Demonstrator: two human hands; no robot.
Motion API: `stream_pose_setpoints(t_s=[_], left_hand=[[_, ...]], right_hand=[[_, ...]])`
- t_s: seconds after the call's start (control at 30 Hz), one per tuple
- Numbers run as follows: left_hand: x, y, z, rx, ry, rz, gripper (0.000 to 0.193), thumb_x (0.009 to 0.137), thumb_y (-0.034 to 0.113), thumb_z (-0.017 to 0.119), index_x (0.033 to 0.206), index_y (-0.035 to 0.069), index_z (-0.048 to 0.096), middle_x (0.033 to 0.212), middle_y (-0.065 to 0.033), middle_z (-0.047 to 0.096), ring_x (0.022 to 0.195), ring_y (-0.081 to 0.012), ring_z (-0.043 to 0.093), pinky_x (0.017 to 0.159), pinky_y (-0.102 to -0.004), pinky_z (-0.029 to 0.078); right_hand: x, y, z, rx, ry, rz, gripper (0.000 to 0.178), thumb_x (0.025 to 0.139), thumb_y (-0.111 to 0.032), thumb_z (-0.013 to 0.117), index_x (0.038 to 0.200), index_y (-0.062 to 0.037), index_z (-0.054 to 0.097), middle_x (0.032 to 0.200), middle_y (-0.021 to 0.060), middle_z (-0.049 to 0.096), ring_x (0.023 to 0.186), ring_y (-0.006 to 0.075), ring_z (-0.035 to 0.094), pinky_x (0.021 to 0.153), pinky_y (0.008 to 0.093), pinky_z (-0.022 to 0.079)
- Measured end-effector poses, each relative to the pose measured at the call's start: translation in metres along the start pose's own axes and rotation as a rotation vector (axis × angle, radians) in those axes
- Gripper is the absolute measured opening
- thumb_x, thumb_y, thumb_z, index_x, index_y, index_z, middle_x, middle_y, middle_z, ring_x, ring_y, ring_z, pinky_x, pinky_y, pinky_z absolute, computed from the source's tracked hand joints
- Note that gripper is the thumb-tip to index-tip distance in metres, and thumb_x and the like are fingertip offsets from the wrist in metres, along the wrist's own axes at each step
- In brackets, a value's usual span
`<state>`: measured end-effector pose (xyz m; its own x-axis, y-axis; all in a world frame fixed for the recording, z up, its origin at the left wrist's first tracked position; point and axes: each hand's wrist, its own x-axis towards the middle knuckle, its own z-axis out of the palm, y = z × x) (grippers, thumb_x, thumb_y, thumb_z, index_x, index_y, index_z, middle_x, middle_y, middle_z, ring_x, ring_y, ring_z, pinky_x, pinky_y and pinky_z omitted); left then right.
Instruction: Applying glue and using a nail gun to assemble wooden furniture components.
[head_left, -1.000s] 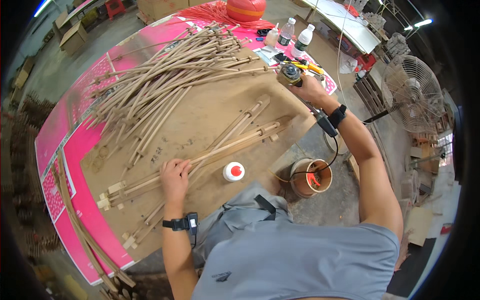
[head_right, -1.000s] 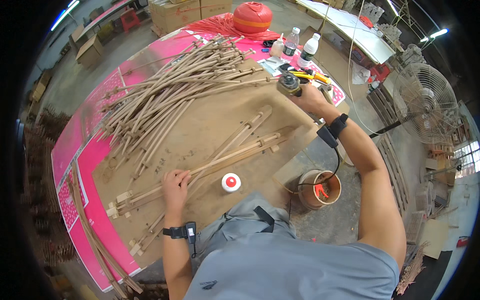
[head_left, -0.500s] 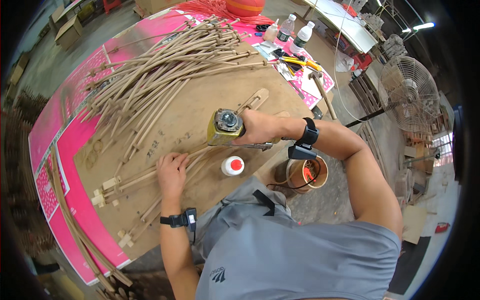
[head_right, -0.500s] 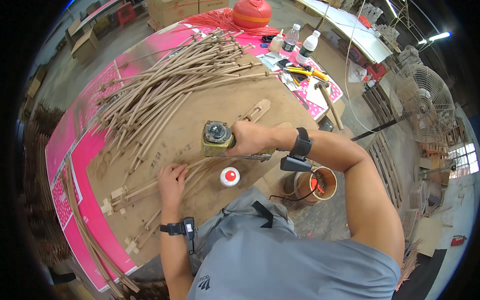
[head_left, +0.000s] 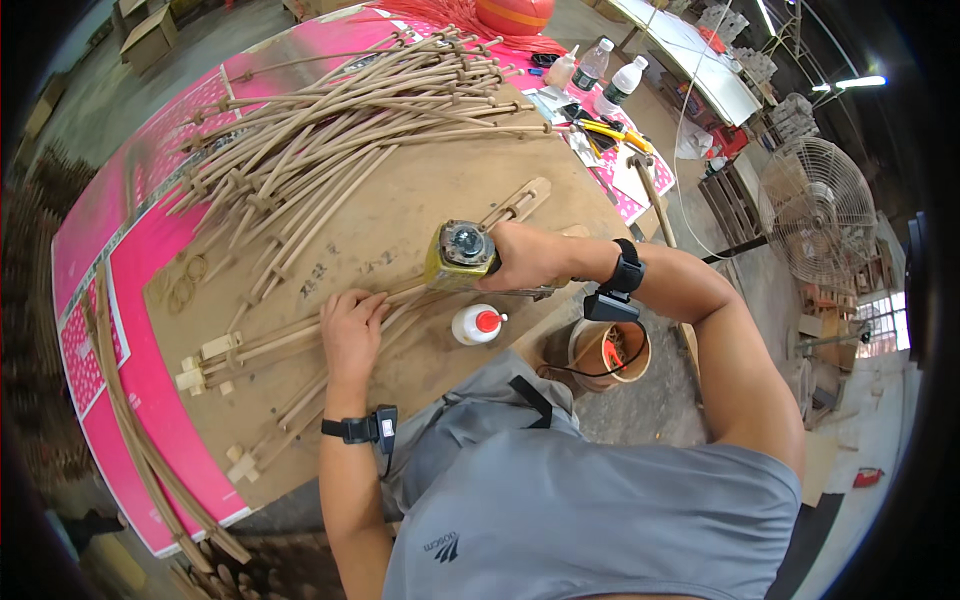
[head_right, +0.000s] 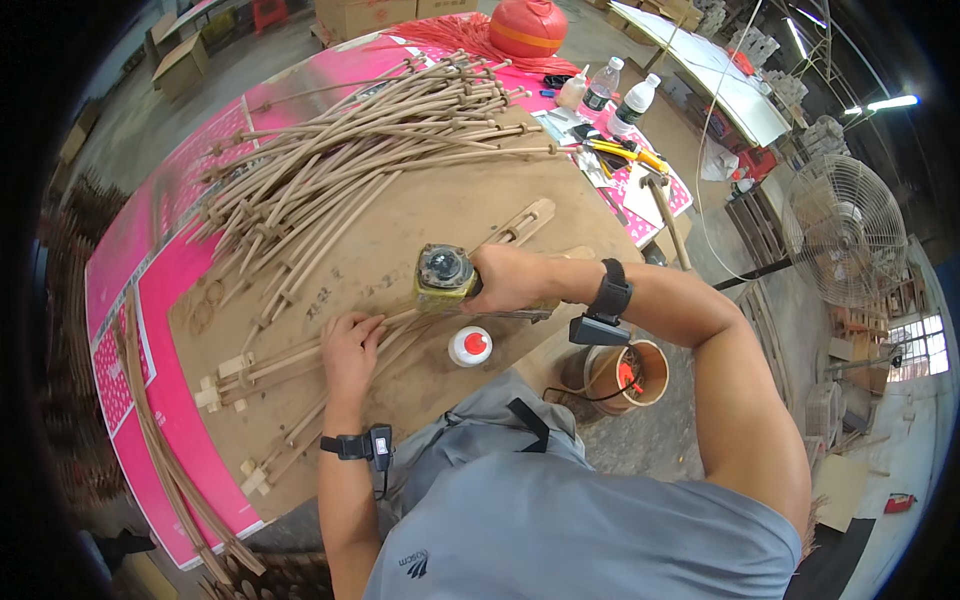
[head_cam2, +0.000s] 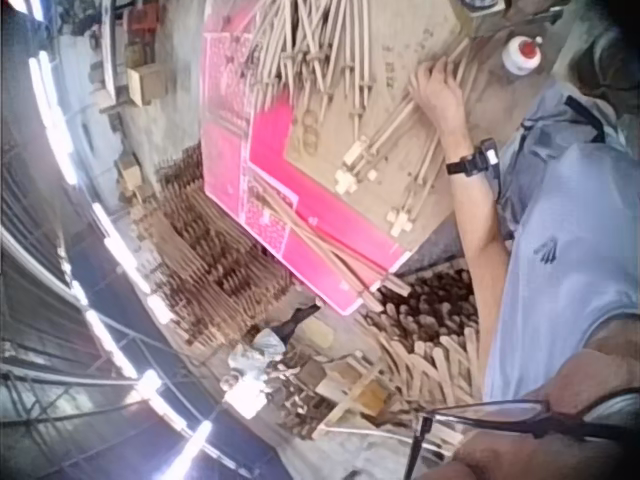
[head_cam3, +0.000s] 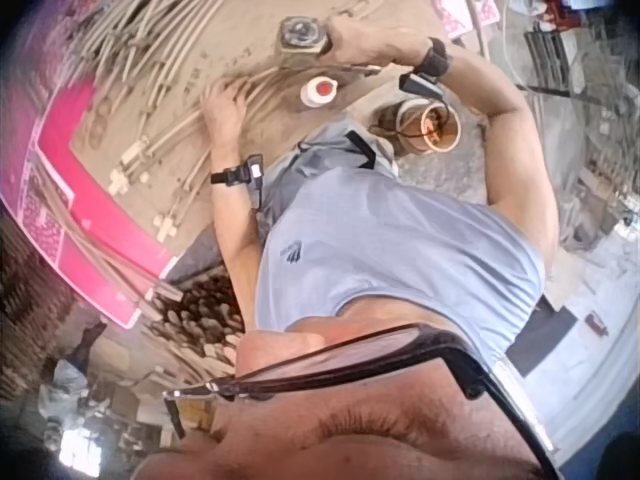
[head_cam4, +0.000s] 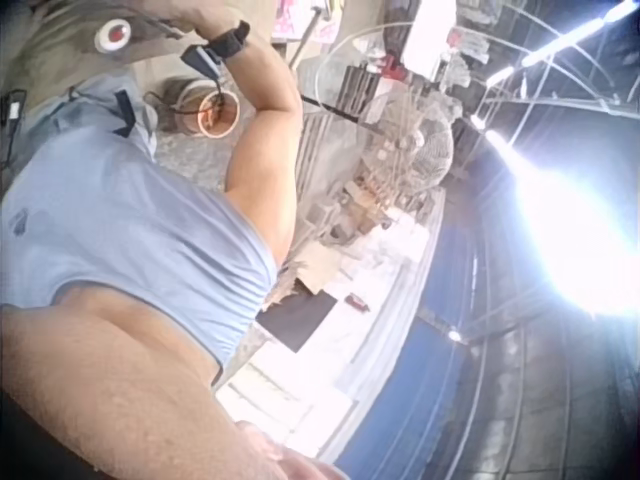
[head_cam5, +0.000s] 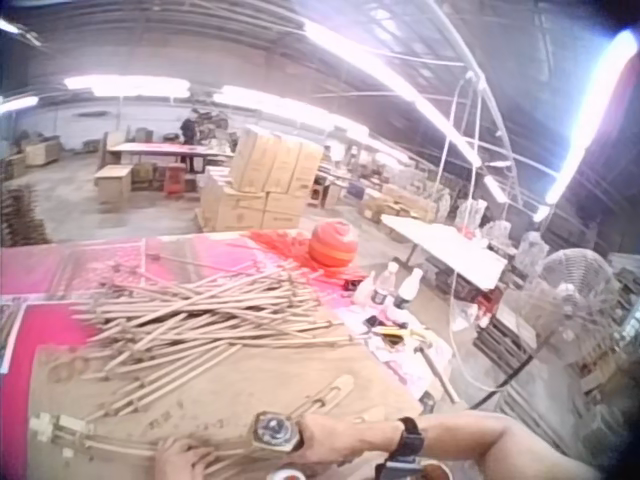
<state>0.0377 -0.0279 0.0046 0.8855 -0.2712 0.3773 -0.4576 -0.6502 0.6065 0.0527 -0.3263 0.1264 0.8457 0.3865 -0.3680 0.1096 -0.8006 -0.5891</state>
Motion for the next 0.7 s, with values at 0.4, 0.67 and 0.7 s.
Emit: stream_pose_setpoints(t_s=[0.4,0.67,0.7], left_hand=[[-0.001,0.001,0.001,-0.013,0.012,0.021,0.014,0.082,0.015,0.078,0.095,0.009,0.080,0.094,-0.0053,0.069,0.096,-0.0276,0.061,0.086,-0.0412,0.046],[0.001,0.001,0.003,-0.011,0.023,0.027,0.013,0.082,0.015,0.078,0.094,0.009,0.080,0.093,-0.0047,0.069,0.096,-0.0275,0.061,0.086,-0.0412,0.046],[0.001,0.002,0.002,-0.012,0.022,0.030,0.013,0.082,0.015,0.078,0.094,0.009,0.080,0.093,-0.0047,0.069,0.096,-0.0275,0.061,0.086,-0.0412,0.046]], right_hand=[[-0.008,-0.015,0.000,-0.059,-0.024,0.056,0.036,0.082,-0.025,0.080,0.104,0.0031,0.070,0.086,0.0199,0.073,0.076,0.0317,0.071,0.072,0.0410,0.057],[-0.012,-0.006,0.000,-0.008,0.013,0.043,0.037,0.082,-0.027,0.080,0.101,0.0036,0.072,0.084,0.0218,0.072,0.075,0.0345,0.071,0.072,0.0426,0.057],[-0.012,0.003,0.004,0.016,0.046,0.011,0.037,0.082,-0.029,0.079,0.098,0.0042,0.073,0.081,0.0236,0.072,0.075,0.0368,0.071,0.072,0.0436,0.057]])
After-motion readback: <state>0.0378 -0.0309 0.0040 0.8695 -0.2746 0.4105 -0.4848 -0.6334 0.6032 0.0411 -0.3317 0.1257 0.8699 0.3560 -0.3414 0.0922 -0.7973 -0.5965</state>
